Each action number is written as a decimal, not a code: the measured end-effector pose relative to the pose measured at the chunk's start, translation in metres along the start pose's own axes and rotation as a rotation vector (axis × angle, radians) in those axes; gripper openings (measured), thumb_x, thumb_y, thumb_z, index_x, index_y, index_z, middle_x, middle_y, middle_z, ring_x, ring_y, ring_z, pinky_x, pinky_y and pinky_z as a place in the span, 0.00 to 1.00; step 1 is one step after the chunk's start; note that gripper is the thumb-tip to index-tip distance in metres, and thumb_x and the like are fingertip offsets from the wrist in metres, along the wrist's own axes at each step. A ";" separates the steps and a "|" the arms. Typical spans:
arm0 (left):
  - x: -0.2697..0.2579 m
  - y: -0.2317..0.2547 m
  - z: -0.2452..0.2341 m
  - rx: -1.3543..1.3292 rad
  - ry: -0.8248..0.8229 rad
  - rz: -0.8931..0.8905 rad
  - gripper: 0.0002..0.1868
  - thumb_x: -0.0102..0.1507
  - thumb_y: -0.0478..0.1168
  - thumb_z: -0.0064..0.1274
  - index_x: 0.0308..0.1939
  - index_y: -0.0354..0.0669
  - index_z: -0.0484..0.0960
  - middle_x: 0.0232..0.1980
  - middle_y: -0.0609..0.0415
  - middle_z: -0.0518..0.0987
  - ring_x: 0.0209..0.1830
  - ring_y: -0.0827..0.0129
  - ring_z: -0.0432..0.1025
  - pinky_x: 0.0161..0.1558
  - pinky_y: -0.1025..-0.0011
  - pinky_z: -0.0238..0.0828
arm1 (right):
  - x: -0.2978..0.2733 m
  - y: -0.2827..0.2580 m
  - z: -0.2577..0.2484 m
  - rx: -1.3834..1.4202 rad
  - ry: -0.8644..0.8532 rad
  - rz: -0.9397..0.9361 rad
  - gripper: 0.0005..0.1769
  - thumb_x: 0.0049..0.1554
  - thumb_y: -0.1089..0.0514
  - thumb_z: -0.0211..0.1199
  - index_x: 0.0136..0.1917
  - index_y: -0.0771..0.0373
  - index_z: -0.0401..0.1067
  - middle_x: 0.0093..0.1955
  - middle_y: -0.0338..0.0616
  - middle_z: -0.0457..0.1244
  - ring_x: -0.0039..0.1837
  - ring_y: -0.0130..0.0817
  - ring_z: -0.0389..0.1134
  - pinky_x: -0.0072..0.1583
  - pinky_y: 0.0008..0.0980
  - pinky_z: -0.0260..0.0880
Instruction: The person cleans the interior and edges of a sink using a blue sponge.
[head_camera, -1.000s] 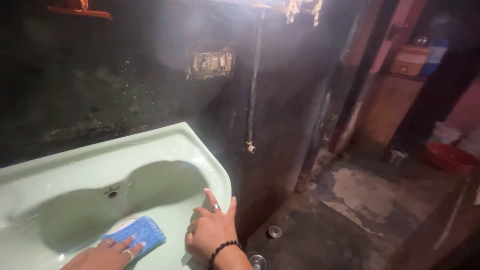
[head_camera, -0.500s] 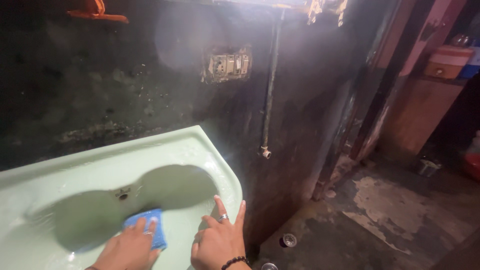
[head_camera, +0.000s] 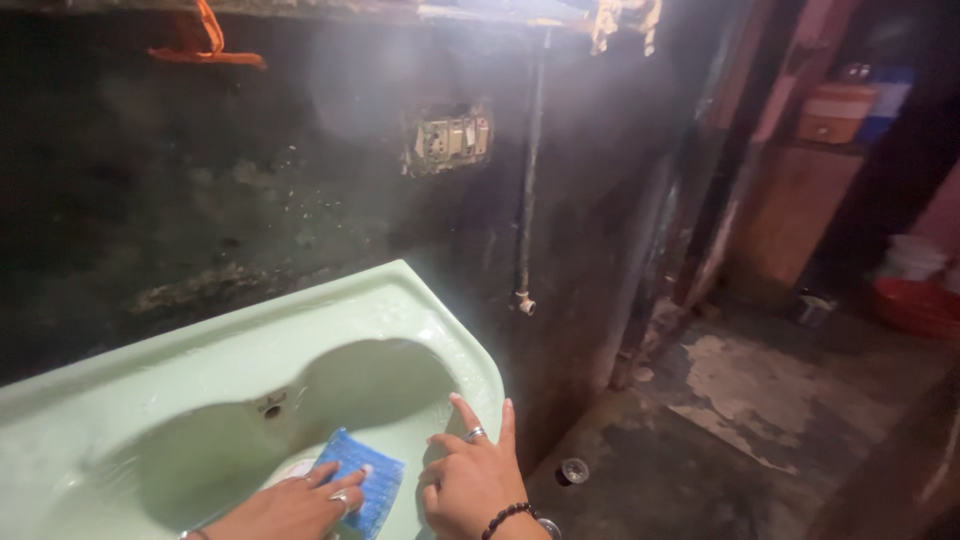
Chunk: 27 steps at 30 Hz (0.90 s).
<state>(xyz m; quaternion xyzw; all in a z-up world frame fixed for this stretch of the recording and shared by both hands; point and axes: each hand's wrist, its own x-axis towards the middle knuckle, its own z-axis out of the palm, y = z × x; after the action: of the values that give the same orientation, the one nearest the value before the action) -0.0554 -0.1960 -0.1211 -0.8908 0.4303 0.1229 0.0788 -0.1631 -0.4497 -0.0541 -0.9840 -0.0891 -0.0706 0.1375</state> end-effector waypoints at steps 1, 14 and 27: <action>0.009 -0.002 0.007 0.039 0.058 0.038 0.24 0.69 0.42 0.44 0.69 0.48 0.67 0.82 0.53 0.54 0.78 0.46 0.52 0.71 0.53 0.60 | -0.001 -0.002 0.000 -0.005 -0.006 0.009 0.15 0.50 0.52 0.56 0.43 0.44 0.84 0.67 0.32 0.64 0.85 0.42 0.37 0.76 0.77 0.14; 0.043 -0.033 0.051 0.103 -0.133 0.115 0.23 0.71 0.44 0.43 0.71 0.56 0.69 0.81 0.54 0.60 0.67 0.34 0.65 0.66 0.45 0.62 | -0.003 -0.023 0.000 -0.020 -0.003 0.084 0.15 0.50 0.54 0.56 0.44 0.44 0.84 0.68 0.31 0.63 0.84 0.40 0.38 0.76 0.75 0.17; -0.005 -0.049 0.009 0.009 -0.211 0.232 0.20 0.74 0.51 0.33 0.67 0.51 0.68 0.68 0.43 0.70 0.68 0.48 0.68 0.68 0.47 0.65 | -0.005 -0.044 0.002 -0.068 -0.007 0.168 0.17 0.51 0.55 0.55 0.47 0.44 0.84 0.71 0.30 0.62 0.85 0.37 0.36 0.76 0.73 0.18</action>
<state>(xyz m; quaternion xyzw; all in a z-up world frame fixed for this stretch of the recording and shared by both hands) -0.0210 -0.1593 -0.1270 -0.8169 0.5201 0.2223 0.1127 -0.1767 -0.4080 -0.0450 -0.9923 -0.0045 -0.0585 0.1089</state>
